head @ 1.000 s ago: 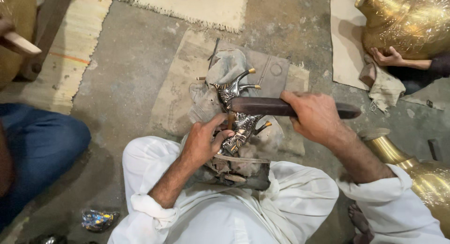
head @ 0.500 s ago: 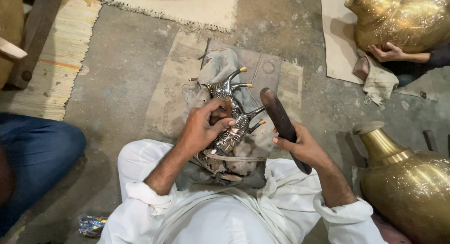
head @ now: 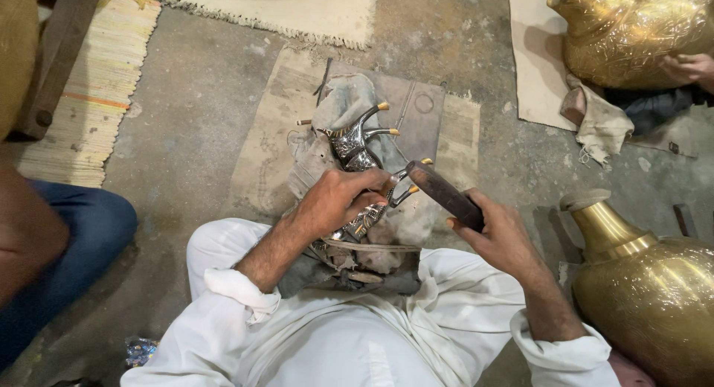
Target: The person sits on the workshop floor holding a brass animal figurine against a cloth-covered sandbag and repeatedly strikes a small punch placed on the figurine with a wooden mallet, working the decoration across the surface and repositioning the figurine between strikes.
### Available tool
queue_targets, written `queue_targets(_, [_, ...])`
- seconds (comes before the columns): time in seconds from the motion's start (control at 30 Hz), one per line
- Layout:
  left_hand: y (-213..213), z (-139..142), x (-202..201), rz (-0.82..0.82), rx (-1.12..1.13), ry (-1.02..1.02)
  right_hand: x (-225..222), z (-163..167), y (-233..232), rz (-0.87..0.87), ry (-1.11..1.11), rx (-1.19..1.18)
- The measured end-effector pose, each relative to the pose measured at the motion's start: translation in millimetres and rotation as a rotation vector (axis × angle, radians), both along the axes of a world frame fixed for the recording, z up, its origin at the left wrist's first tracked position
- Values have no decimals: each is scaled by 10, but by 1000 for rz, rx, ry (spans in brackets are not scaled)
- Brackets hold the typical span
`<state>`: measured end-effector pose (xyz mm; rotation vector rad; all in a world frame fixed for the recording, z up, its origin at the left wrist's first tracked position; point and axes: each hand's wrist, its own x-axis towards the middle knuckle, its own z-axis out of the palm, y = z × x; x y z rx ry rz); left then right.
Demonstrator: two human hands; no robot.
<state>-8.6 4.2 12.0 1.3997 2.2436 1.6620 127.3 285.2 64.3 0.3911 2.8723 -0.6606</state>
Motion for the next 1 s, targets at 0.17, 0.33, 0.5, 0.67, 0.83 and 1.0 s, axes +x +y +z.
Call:
queue_targets(0.17, [9,-17,-17,-40,8,26,-34,156,-71,192,569,267])
queue_targets(0.33, [5,-13,-21,-95,-15,-31,-45,304,-73,67,668,151])
queue_targets(0.5, [19,5,-22,-89,-46,-3,-71,554,-97,273,571,493])
queue_targets(0.67, [31,31,-22,-62,-7,45,-124,681,-163,319,551,460])
queue_targets(0.83, [39,28,-30,-59,-62,15,-135,669,-148,302,515,473])
queue_targets(1.0, [39,-5,-18,-69,-33,5,-108,615,-93,243,471,362])
